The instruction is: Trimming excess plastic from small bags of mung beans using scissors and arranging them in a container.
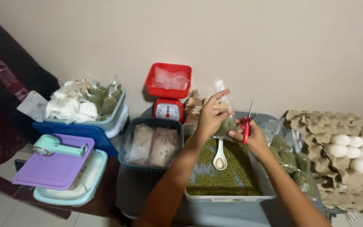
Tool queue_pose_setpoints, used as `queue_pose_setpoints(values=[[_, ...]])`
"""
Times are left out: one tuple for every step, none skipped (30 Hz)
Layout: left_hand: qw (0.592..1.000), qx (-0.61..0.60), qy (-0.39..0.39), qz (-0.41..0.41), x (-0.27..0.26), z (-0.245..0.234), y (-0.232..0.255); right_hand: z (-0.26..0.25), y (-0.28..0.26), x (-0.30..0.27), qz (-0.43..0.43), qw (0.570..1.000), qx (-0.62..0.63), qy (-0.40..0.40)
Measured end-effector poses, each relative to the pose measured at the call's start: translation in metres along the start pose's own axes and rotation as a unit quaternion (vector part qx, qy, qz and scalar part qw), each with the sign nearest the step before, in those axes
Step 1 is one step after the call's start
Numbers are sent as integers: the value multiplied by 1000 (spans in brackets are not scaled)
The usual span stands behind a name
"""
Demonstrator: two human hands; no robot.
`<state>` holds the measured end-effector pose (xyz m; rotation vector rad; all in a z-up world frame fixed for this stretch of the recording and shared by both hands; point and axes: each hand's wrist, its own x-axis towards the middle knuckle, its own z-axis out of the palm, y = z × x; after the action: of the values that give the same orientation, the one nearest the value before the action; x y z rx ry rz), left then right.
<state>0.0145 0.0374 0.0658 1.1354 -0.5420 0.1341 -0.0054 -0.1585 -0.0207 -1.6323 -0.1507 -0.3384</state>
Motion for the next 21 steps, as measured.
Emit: queue_pose_setpoints(values=[[1000, 2, 2, 1, 0, -2, 12, 8, -5, -1, -1, 1000, 1, -3], [999, 22, 25, 2, 0, -3, 23, 16, -10, -1, -2, 1000, 20, 12], [998, 41, 46, 3, 0, -3, 34, 22, -15, -2, -3, 999, 38, 28], [998, 43, 48, 4, 13, -18, 32, 25, -17, -1, -4, 999, 39, 26], [992, 115, 53, 13, 25, -32, 29, 28, -18, -1, -1, 999, 41, 33], [980, 188, 58, 22, 38, -46, 26, 31, -19, -1, 2, 998, 42, 39], [980, 188, 57, 22, 53, -57, 34, 34, -19, -4, 2, 998, 42, 40], [957, 277, 67, 49, 68, -68, 41, 36, -19, -7, 4, 998, 36, 44], [925, 364, 75, 77, 85, -79, 50, 39, -20, -8, 4, 998, 30, 48], [925, 364, 74, 78, 86, -83, 68, 38, -19, -8, 3, 998, 31, 49], [881, 465, 72, 38, 88, -86, 87, 36, -17, -8, 14, 998, 29, 50], [825, 560, 71, -3, 89, -90, 105, 35, -16, -7, 25, 998, 27, 51], [825, 561, 69, -2, 103, -102, 100, 34, -15, -7, 24, 998, 28, 53], [790, 609, 76, 0, 116, -114, 95, 34, -14, -6, 26, 998, 32, 57], [752, 654, 83, 2, 129, -126, 90, 33, -14, -5, 27, 997, 35, 61], [752, 654, 80, 3, 138, -136, 79, 33, -15, -7, 27, 997, 36, 64], [712, 697, 82, 25, 147, -146, 69, 33, -16, -8, 25, 997, 28, 63], [669, 737, 84, 47, 156, -156, 58, 33, -17, -9, 23, 998, 20, 63], [669, 737, 83, 49, 167, -170, 38, 34, -20, -11, 22, 997, 21, 65], [626, 777, 59, 29, 178, -184, 17, 35, -23, -12, 24, 997, 24, 64], [580, 814, 36, 9, 189, -197, -4, 36, -25, -13, 26, 997, 27, 63]])
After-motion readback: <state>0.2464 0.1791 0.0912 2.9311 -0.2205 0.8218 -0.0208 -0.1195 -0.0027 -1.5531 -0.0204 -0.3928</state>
